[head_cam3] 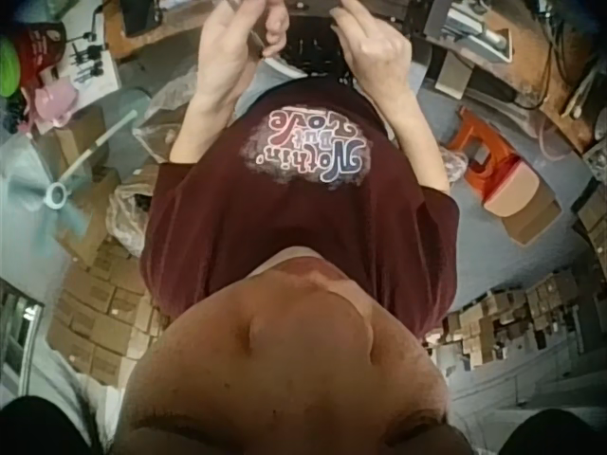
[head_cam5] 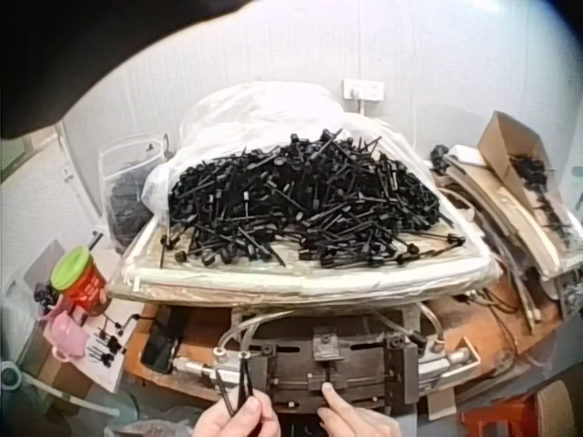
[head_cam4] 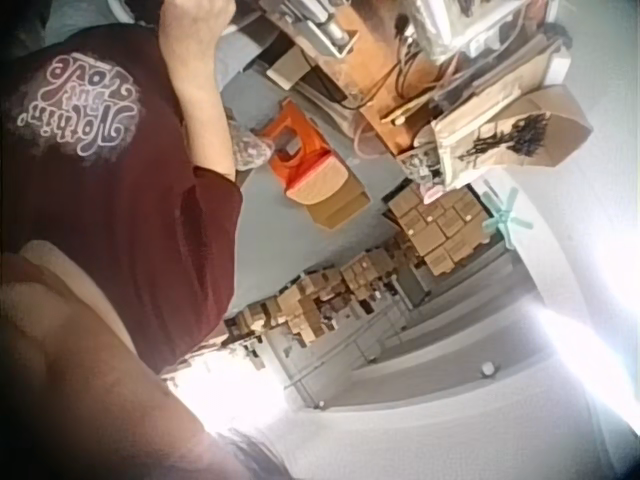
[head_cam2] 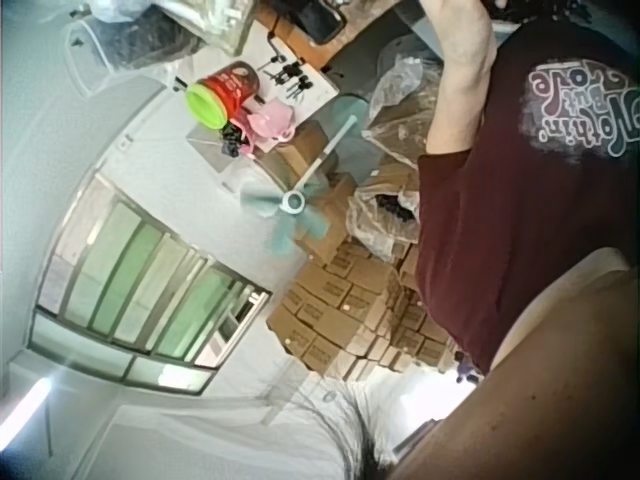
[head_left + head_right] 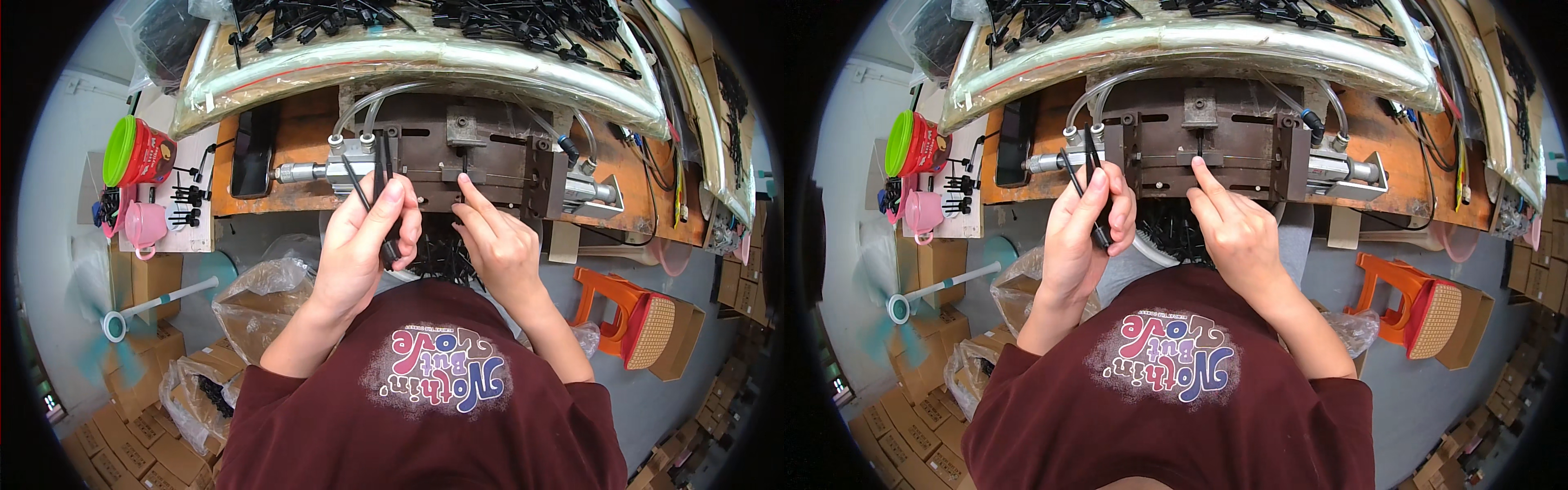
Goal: Assembling small black plastic components using a workbench press machine.
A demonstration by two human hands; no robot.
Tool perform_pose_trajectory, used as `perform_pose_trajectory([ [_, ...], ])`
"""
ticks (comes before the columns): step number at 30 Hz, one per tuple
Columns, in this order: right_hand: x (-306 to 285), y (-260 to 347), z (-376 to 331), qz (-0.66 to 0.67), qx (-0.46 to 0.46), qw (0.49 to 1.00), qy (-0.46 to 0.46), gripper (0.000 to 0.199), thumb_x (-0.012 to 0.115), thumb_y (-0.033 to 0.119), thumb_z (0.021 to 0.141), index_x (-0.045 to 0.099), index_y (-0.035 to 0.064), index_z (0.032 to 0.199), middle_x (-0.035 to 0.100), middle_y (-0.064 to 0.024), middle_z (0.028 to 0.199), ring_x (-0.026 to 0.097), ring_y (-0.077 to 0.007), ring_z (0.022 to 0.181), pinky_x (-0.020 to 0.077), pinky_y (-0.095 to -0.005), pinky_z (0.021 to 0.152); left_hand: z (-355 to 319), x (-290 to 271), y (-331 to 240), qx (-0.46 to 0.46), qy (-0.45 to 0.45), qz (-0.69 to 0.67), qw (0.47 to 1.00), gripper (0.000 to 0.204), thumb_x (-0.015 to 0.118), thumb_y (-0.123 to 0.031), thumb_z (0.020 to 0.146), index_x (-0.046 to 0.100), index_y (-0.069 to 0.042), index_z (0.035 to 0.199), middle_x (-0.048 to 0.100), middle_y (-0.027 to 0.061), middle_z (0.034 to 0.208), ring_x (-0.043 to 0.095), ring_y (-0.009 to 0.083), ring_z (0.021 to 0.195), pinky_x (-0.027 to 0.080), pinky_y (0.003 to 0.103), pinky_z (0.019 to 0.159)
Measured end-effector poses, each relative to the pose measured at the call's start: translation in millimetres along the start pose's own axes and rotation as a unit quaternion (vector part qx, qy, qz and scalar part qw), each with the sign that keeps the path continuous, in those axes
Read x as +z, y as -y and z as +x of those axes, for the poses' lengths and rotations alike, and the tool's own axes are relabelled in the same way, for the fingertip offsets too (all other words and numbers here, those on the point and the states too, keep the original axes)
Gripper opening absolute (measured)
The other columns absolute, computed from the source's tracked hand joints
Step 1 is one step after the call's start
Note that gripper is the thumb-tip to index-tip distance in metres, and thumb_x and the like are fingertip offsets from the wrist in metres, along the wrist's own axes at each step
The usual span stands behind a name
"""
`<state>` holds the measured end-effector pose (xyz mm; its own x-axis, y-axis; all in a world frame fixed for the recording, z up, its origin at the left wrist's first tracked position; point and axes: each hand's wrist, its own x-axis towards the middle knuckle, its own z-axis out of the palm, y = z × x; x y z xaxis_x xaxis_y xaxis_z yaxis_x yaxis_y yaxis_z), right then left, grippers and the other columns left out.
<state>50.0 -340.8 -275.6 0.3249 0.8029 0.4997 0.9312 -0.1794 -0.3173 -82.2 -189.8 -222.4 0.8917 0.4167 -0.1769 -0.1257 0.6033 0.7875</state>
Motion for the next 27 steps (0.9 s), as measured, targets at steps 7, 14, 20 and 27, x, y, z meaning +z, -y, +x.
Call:
perform_pose_trajectory([
  [7, -11, 4, 4, -0.041, 0.02, 0.998, 0.053, 0.021, 0.071, 0.005, 0.073, 0.068, 0.002, 0.093, 0.069, -0.0114, 0.119, 0.068, -0.0204, 0.068, 0.0534, -0.0296, 0.06, 7, 11, 1, 0.068, 0.008, 0.07, 0.995, 0.024, 0.036, -0.019, 0.108, 0.054, -0.003, 0.112, 0.058, 0.0304, 0.131, 0.063, 0.0309, 0.118, 0.048, 0.039, 0.103],
  [14, -38, 22, 20, 0.185, -0.082, 0.977, -0.065, 0.033, 0.077, 0.002, 0.071, 0.069, -0.001, 0.103, 0.068, -0.0114, 0.094, 0.069, -0.0257, 0.077, 0.0576, -0.0341, 0.064, 4, 13, 18, 0.014, 0.047, 0.091, 0.995, 0.02, 0.042, -0.015, 0.106, 0.054, -0.002, 0.115, 0.055, 0.0282, 0.137, 0.056, 0.0282, 0.127, 0.042, 0.04, 0.109],
  [20, -40, 16, 4, 0.164, 0.001, 0.986, -0.032, 0.029, 0.076, -0.003, 0.072, 0.067, -0.0008, 0.1, 0.066, -0.012, 0.101, 0.069, -0.0262, 0.081, 0.0567, -0.0355, 0.064, 3, 14, 20, 0.002, 0.014, 0.173, 0.985, 0.024, 0.039, -0.015, 0.107, 0.054, 0.0, 0.119, 0.061, 0.0212, 0.129, 0.064, 0.0199, 0.11, 0.056, 0.031, 0.084],
  [27, -6, 6, -12, 0.018, 0.02, 0.999, 0.042, 0.023, 0.068, 0.004, 0.075, 0.064, -0.002, 0.097, 0.06, -0.0203, 0.133, 0.07, -0.0266, 0.094, 0.0567, -0.0336, 0.078, 2, 7, 4, 0.004, -0.023, 0.152, 0.988, 0.022, 0.043, -0.02, 0.108, 0.054, -0.002, 0.114, 0.054, 0.0034, 0.074, 0.048, 0.007, 0.052, 0.033, 0.02, 0.044],
])
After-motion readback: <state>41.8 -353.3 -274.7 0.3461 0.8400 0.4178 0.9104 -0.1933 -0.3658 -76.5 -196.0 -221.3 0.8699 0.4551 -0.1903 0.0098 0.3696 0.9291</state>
